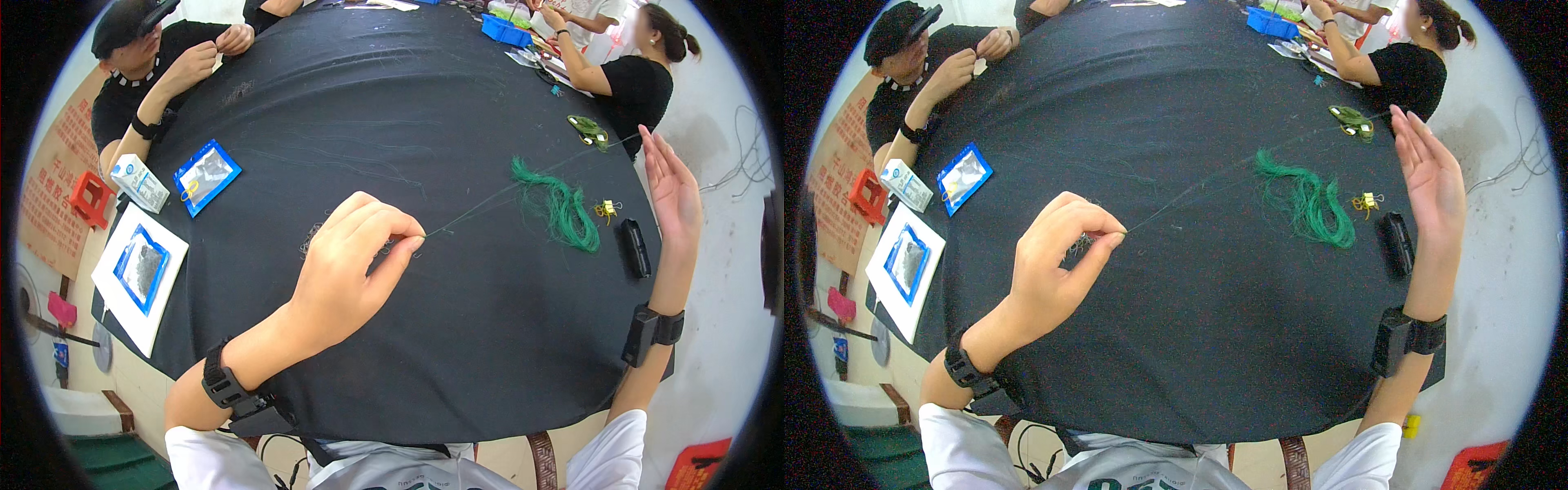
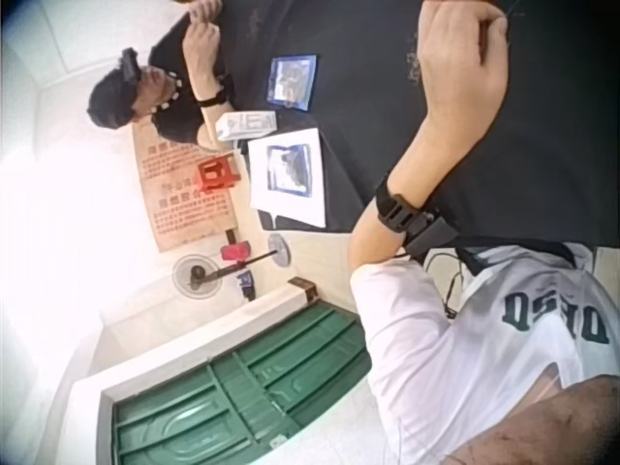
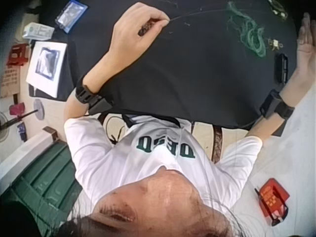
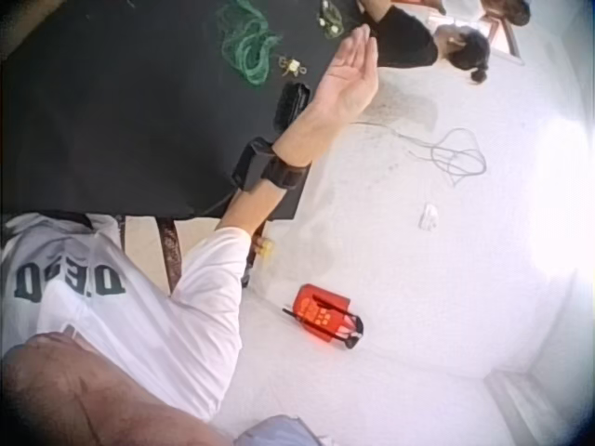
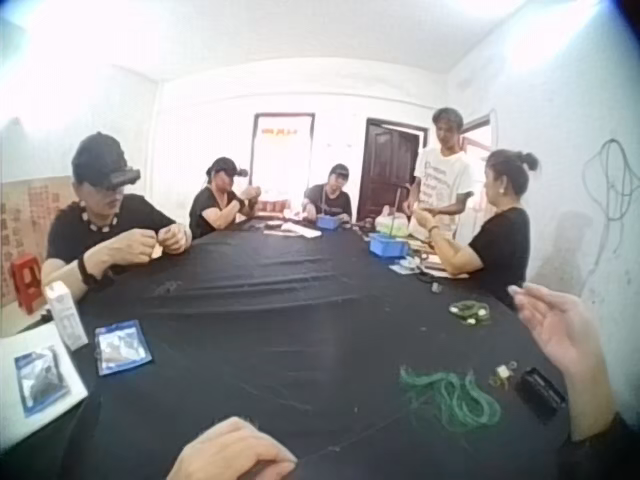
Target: The person threads a thin line through small metal tackle components and ties knots by hand to secure them. The person handles small metal rings and green line while working at a table.
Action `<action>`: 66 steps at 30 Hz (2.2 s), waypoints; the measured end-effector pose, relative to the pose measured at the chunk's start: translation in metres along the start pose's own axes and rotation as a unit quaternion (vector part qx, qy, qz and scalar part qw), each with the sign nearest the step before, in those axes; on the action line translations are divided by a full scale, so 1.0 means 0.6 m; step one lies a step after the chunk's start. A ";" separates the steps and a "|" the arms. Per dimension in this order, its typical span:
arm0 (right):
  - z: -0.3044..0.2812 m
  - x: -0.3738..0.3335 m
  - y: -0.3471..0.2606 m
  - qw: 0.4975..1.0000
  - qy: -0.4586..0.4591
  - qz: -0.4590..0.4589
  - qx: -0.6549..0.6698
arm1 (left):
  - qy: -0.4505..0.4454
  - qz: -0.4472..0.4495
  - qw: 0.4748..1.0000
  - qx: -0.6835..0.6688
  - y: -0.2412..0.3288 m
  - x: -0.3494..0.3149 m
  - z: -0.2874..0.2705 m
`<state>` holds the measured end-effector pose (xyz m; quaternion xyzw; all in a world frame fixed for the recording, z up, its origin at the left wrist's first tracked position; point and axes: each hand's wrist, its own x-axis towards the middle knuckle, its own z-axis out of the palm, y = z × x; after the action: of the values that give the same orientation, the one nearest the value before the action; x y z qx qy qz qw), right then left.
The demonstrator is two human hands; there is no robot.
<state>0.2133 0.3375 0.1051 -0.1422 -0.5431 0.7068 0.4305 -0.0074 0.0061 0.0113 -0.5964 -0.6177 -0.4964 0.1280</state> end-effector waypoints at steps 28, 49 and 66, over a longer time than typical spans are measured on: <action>0.223 -0.193 0.157 0.885 -0.363 0.117 -0.267 | -0.006 0.093 0.996 0.011 0.028 -0.008 0.010; 0.231 -0.201 0.145 0.863 -0.375 0.005 -0.338 | -0.025 0.035 0.994 -0.095 0.030 -0.014 0.011; 0.235 -0.215 0.151 0.872 -0.364 -0.037 -0.325 | 0.009 0.129 0.992 -0.011 0.034 -0.014 0.010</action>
<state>0.1540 0.1444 0.0424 0.0137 -0.8651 0.4760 0.1578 0.0149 0.0016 0.0117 -0.6678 -0.5291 -0.4879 0.1902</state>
